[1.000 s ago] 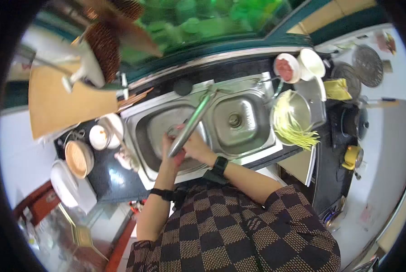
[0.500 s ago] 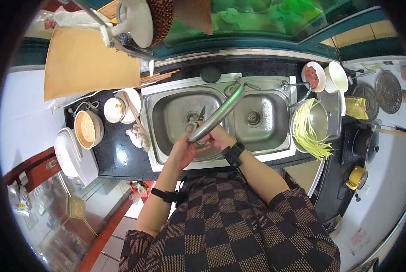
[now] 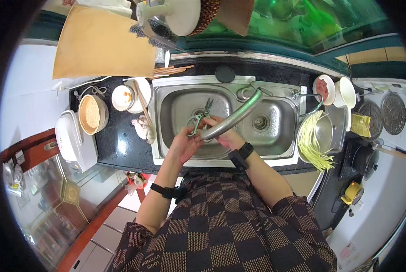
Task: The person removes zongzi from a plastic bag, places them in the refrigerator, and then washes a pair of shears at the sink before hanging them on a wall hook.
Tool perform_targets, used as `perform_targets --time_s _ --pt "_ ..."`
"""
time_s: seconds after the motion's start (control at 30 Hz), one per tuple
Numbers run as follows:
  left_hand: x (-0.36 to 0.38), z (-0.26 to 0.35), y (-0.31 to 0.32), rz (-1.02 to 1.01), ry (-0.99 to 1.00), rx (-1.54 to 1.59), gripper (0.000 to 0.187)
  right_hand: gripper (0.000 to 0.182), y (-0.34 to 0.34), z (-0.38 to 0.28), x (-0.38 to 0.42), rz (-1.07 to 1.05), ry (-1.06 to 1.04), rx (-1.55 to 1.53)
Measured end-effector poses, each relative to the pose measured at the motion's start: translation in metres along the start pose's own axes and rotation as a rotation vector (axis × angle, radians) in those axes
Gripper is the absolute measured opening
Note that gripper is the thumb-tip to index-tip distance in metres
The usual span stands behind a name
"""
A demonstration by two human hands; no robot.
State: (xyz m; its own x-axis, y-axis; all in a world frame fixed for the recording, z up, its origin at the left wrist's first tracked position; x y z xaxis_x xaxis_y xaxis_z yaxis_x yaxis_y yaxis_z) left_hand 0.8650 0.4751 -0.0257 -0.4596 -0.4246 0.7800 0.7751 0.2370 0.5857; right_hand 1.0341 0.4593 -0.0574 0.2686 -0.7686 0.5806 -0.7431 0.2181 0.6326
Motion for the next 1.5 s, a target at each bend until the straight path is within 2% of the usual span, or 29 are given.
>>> perform_targets --time_s 0.03,0.07,0.17,0.3,0.33,0.37,0.43,0.5,0.57,0.7,0.77,0.87,1.0,1.1,1.2,1.27,1.37,1.4,1.43,1.5 --pt "0.001 0.002 0.006 0.002 0.005 0.007 0.04 0.029 0.01 -0.007 0.004 -0.022 0.008 0.011" --pt "0.0 0.003 0.012 0.001 0.011 0.039 0.038 0.022 0.019 -0.011 0.011 0.042 0.069 0.012" --pt "-0.012 0.003 0.01 -0.006 0.038 0.077 0.036 0.023 0.026 -0.011 0.014 0.126 0.066 -0.075" --pt "-0.02 -0.002 0.011 0.067 0.073 0.093 0.034 0.025 0.026 -0.014 0.018 0.099 0.013 -0.072" --pt "-0.018 -0.003 0.012 0.066 0.072 0.096 0.034 0.028 0.02 -0.01 0.015 0.037 0.005 -0.038" --pt "-0.015 -0.003 0.011 0.079 0.071 0.02 0.034 0.03 0.016 -0.008 0.012 -0.025 -0.003 -0.004" --pt "-0.003 -0.002 0.017 0.09 0.071 -0.057 0.034 0.03 0.004 0.003 0.004 -0.008 0.012 -0.044" --pt "0.016 0.0 0.024 0.112 0.056 -0.269 0.036 0.03 -0.004 0.008 0.0 0.007 0.028 -0.088" --pt "0.029 0.003 0.018 0.061 -0.011 -0.302 0.038 0.027 -0.008 0.01 -0.001 0.0 0.121 -0.174" --pt "0.057 0.006 0.027 -0.051 -0.137 -0.345 0.042 0.034 -0.002 0.009 -0.001 0.082 0.068 -0.172" --pt "0.064 0.002 0.024 -0.036 -0.14 -0.348 0.042 0.033 -0.003 0.016 -0.004 0.044 0.141 -0.281" --pt "0.075 0.002 0.026 -0.025 -0.136 -0.364 0.043 0.031 -0.005 0.028 -0.011 -0.038 0.125 -0.349" --pt "0.095 0.016 0.042 0.038 -0.116 -0.434 0.043 0.029 0.0 0.025 -0.01 0.001 0.162 -0.325" --pt "0.098 0.024 0.038 0.062 -0.129 -0.507 0.041 0.028 -0.01 0.023 -0.012 0.032 0.028 -0.326" --pt "0.084 0.021 0.035 0.085 -0.1 -0.514 0.036 0.025 -0.032 0.025 -0.012 0.05 -0.02 -0.356" --pt "0.071 0.017 0.043 0.109 -0.053 -0.504 0.03 0.026 -0.049 0.035 -0.015 0.138 -0.065 -0.335" --pt "0.029 0.0 0.039 0.116 0.038 -0.518 0.027 0.029 -0.044 0.011 0.008 0.288 -0.004 -0.271" --pt "-0.004 -0.013 0.016 0.154 0.065 -0.538 0.025 0.033 -0.037 -0.001 0.018 0.322 -0.023 -0.251" --pt "-0.01 -0.014 0.028 0.148 0.065 -0.533 0.025 0.033 -0.04 -0.003 0.02 0.325 -0.024 -0.244" --pt "-0.021 -0.019 0.051 0.213 0.107 -0.334 0.022 0.033 -0.046 -0.008 0.025 0.331 -0.028 -0.171"
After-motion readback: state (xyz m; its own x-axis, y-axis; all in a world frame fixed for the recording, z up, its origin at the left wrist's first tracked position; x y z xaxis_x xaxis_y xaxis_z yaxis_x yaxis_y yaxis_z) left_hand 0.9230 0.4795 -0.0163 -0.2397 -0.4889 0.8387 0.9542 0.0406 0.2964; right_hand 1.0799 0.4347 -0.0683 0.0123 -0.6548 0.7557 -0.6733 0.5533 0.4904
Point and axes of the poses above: each hand's wrist, its own x-axis away from the middle knuckle, its own y-axis out of the palm, z = x × y, the point moved 2 cm from there along -x, towards the middle knuckle, and after that the axes turned 1 degree about -y, right-handed, at the moved point
